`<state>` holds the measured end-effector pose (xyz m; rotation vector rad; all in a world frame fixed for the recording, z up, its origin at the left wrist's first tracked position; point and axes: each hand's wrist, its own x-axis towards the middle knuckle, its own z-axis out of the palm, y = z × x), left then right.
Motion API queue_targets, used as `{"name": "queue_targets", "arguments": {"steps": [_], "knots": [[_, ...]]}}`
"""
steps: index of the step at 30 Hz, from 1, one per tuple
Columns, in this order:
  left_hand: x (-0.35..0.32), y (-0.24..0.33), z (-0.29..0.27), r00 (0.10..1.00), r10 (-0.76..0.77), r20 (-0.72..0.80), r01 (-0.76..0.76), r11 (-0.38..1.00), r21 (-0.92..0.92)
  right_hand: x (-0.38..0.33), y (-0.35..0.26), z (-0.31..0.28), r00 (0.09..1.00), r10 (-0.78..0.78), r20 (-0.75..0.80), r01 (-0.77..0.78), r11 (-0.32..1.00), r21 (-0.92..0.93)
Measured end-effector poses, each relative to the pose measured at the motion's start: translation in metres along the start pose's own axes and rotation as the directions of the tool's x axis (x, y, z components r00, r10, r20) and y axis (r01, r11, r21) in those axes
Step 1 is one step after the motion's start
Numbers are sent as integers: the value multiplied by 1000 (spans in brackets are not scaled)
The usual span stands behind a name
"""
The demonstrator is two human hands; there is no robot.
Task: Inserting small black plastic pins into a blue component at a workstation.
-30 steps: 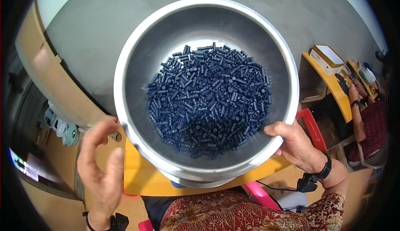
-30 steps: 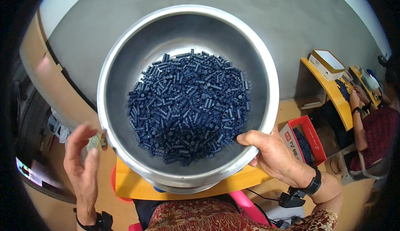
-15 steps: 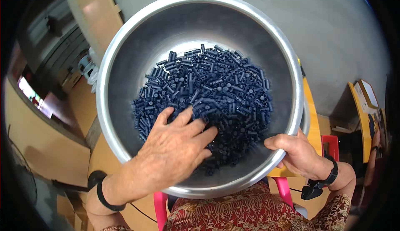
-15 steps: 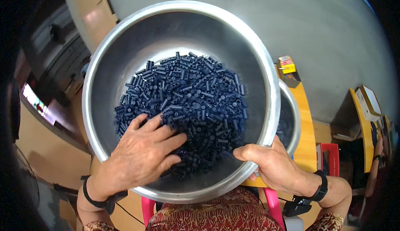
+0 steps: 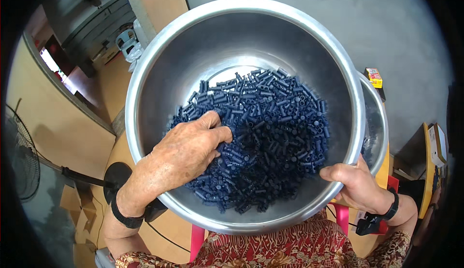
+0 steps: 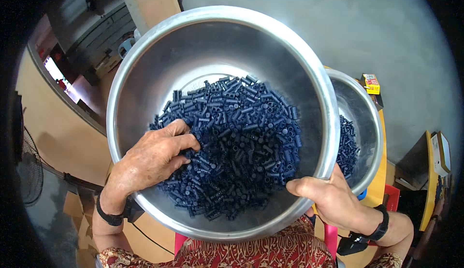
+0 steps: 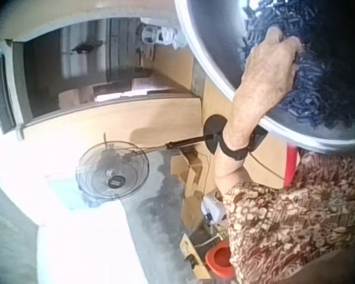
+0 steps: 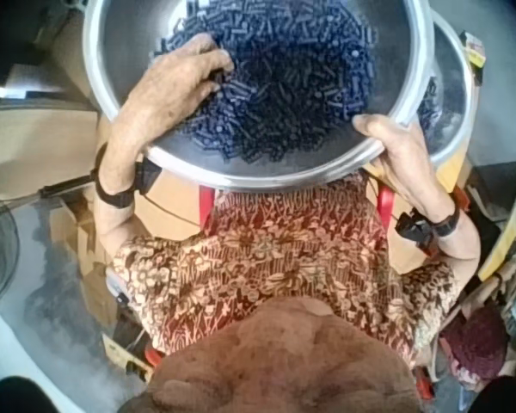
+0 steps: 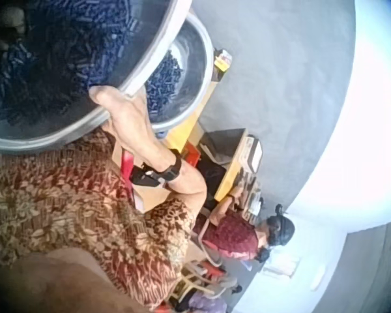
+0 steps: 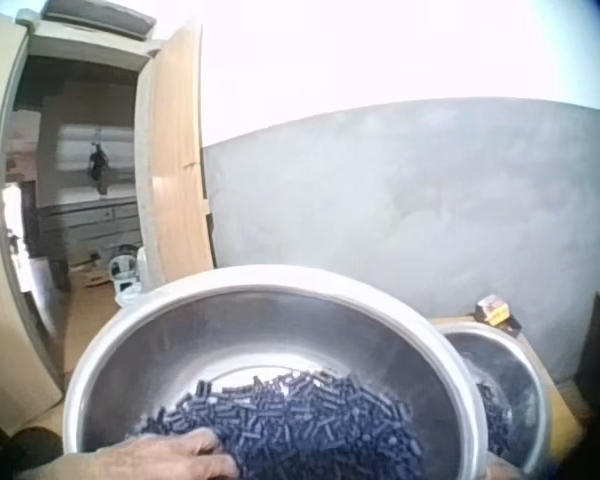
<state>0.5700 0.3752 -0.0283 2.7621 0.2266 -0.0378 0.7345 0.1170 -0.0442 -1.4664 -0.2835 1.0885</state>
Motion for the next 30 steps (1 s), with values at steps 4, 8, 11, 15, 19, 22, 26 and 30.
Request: {"name": "queue_targets", "arguments": {"steps": [4,8,11,15,19,22,26,30], "knots": [[9,1,-3,999,-17,34,18,999,-29,6,0,-9,1000,-1,-16,2,1000,22],[10,7,-19,999,-32,-3,31,974,-225,6,-6,-9,1000,-7,3,7,999,38],[10,4,-26,961,-213,174,273,674,-687,3,-15,-8,998,23,59,-24,999,29],[11,4,-35,950,-239,201,298,496,-816,1,-22,-5,997,44,65,-45,999,13],[11,-1,-34,939,-234,252,313,277,-908,-1,-23,-4,995,75,59,-76,997,1],[13,-4,-31,937,-208,280,318,178,-931,-1,-24,-5,996,68,59,-68,998,-7],[9,-3,-37,932,-190,310,344,185,-921,-1,-26,-5,993,98,66,-97,995,-20],[10,-4,-37,935,-197,294,328,168,-930,-2,-28,-4,991,121,60,-119,992,-36]]}}
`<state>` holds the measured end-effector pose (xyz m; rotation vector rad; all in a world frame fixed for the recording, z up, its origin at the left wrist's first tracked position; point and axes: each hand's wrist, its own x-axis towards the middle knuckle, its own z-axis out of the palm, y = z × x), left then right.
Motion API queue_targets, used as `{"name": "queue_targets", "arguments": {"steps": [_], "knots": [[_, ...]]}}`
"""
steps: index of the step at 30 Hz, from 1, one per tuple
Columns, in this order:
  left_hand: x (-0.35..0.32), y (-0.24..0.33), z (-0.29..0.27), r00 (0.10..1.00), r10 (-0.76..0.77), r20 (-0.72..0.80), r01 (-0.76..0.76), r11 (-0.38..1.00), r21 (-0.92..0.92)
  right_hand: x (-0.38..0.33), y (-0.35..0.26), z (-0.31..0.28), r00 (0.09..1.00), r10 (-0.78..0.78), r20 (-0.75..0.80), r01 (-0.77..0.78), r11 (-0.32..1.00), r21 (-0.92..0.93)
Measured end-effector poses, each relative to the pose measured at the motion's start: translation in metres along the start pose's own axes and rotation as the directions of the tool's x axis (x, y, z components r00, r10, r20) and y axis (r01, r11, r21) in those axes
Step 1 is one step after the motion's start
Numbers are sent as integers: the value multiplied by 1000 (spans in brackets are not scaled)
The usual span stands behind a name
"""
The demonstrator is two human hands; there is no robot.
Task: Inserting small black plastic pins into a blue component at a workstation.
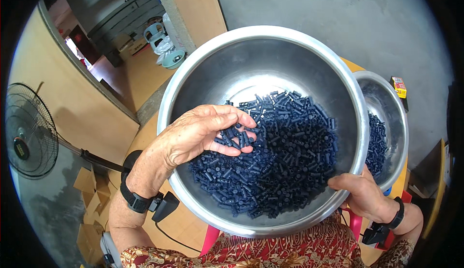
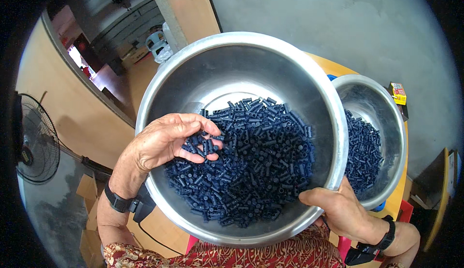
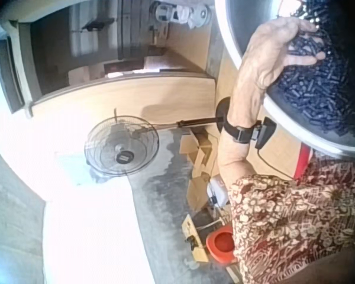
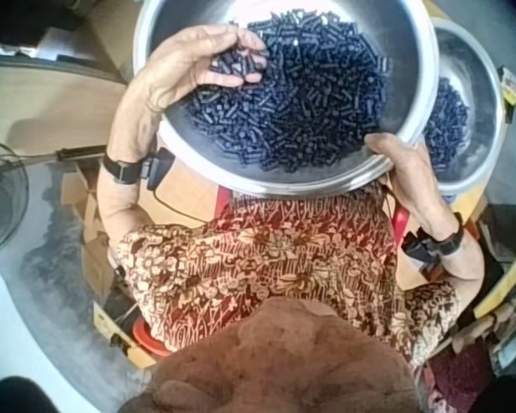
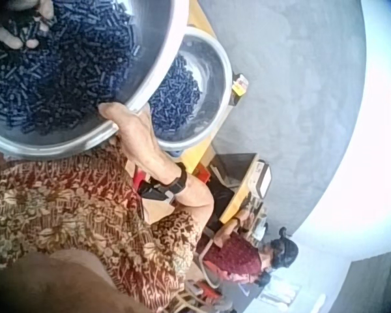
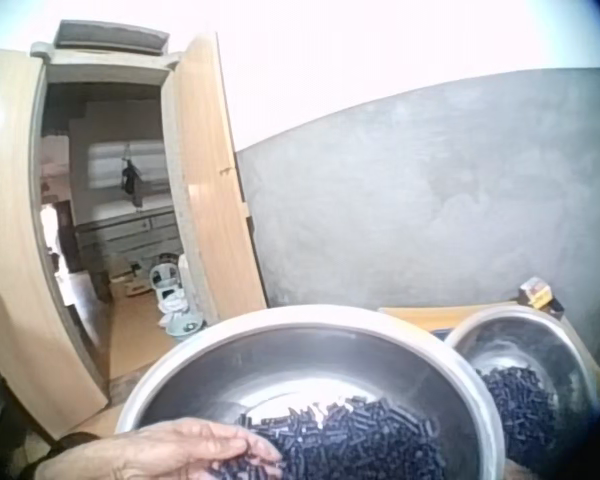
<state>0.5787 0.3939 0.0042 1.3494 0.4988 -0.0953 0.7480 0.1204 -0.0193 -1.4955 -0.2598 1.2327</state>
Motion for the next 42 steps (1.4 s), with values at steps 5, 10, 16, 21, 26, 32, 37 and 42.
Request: {"name": "queue_targets", "arguments": {"steps": [5,10,16,21,26,32,37,42], "knots": [[1,-2,-1,1000,0,7,1,1000,-25,1,0,0,1000,6,9,-6,1000,28],[1,-6,-4,999,35,26,-33,997,-68,0,2,0,1000,5,5,-5,1000,16],[-1,-8,1,993,89,-79,-90,996,-3,3,10,-3,1000,-10,8,9,999,45],[-3,-4,8,974,146,-175,-112,976,188,3,9,-2,1000,4,-4,-3,998,59],[-4,1,10,954,244,-176,-167,917,363,5,8,-3,1000,10,17,-11,997,72],[-34,14,21,857,470,-212,-278,768,577,2,4,0,999,52,12,-53,993,106],[-64,36,32,346,873,-343,-612,487,623,-2,11,-4,990,0,-144,48,943,329],[-74,40,32,245,913,-325,-711,397,580,-13,2,-23,830,-204,-520,415,848,330]]}}
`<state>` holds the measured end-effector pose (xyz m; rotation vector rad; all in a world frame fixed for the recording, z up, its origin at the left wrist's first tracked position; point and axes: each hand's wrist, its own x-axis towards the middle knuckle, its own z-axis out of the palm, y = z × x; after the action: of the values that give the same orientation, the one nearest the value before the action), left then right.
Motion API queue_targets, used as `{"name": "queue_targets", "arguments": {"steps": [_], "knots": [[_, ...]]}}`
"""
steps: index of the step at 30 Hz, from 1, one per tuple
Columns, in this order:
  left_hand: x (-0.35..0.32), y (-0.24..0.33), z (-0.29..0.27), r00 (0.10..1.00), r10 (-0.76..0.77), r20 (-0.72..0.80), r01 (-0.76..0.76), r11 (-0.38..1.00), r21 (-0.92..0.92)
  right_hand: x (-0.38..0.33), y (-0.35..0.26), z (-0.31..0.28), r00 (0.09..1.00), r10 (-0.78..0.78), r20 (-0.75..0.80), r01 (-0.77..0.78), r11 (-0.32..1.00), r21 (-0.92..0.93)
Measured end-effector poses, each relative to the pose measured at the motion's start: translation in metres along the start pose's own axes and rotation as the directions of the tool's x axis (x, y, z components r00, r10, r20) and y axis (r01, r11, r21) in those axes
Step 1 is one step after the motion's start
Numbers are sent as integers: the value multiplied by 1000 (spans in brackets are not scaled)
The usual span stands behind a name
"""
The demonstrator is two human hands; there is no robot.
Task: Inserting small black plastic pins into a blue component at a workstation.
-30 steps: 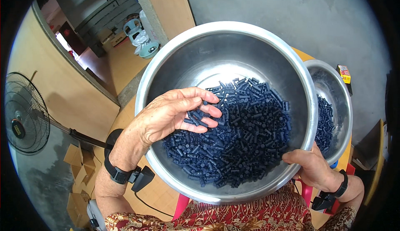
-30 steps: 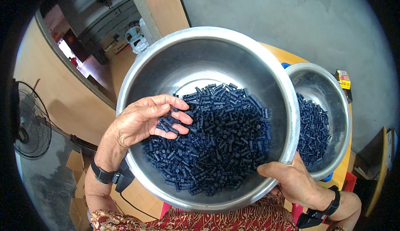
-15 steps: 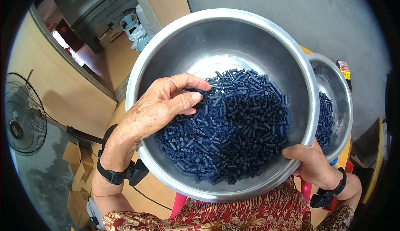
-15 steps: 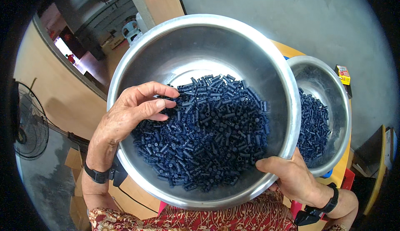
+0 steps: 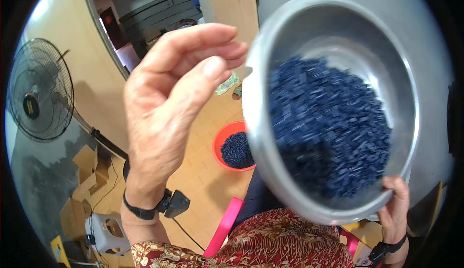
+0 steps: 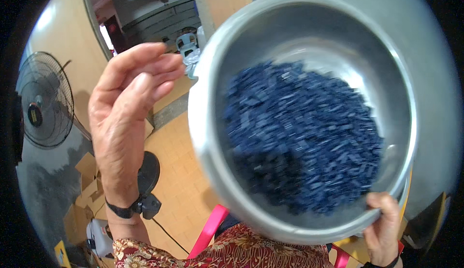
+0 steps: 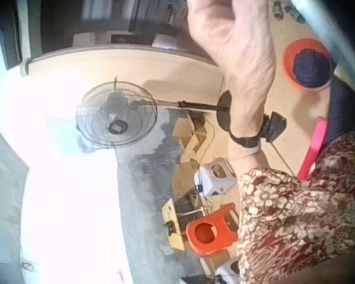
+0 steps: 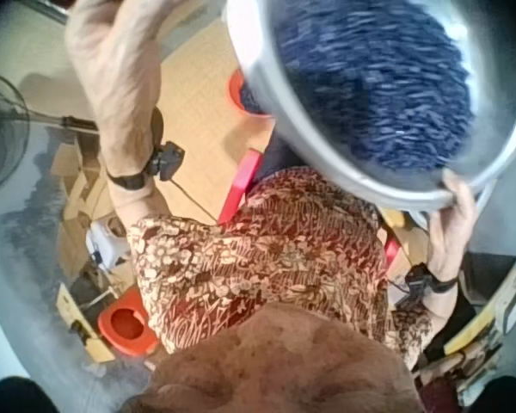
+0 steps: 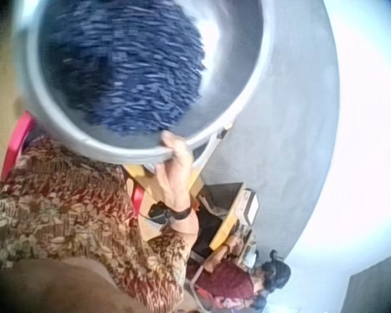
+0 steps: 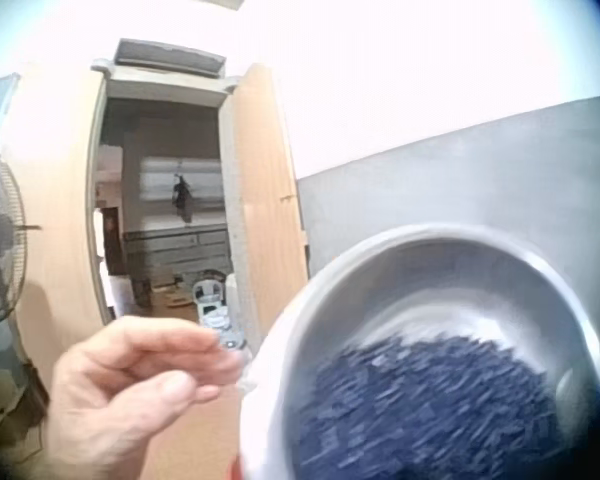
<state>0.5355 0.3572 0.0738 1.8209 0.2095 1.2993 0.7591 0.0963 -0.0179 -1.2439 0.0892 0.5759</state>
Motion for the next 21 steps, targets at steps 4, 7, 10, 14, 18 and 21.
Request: {"name": "queue_targets", "arguments": {"steps": [4,7,10,14,18,21], "knots": [[2,-20,-19,993,-103,56,104,995,-11,9,-17,-43,954,-301,13,301,951,-68],[-2,-49,-28,965,-247,82,251,967,-40,27,-44,-82,965,-248,87,235,962,142],[-11,-79,-40,836,-524,163,547,820,-168,30,-68,-136,914,-405,25,404,913,53],[-40,-138,-64,736,-655,169,675,694,-250,48,-93,-193,862,-506,-25,505,862,-37],[-81,-184,-82,592,-801,84,779,542,-314,69,-109,-251,881,-458,-119,465,885,37],[-96,-199,-81,518,-851,86,822,466,-328,60,-116,-294,884,-422,-202,442,894,67]]}}
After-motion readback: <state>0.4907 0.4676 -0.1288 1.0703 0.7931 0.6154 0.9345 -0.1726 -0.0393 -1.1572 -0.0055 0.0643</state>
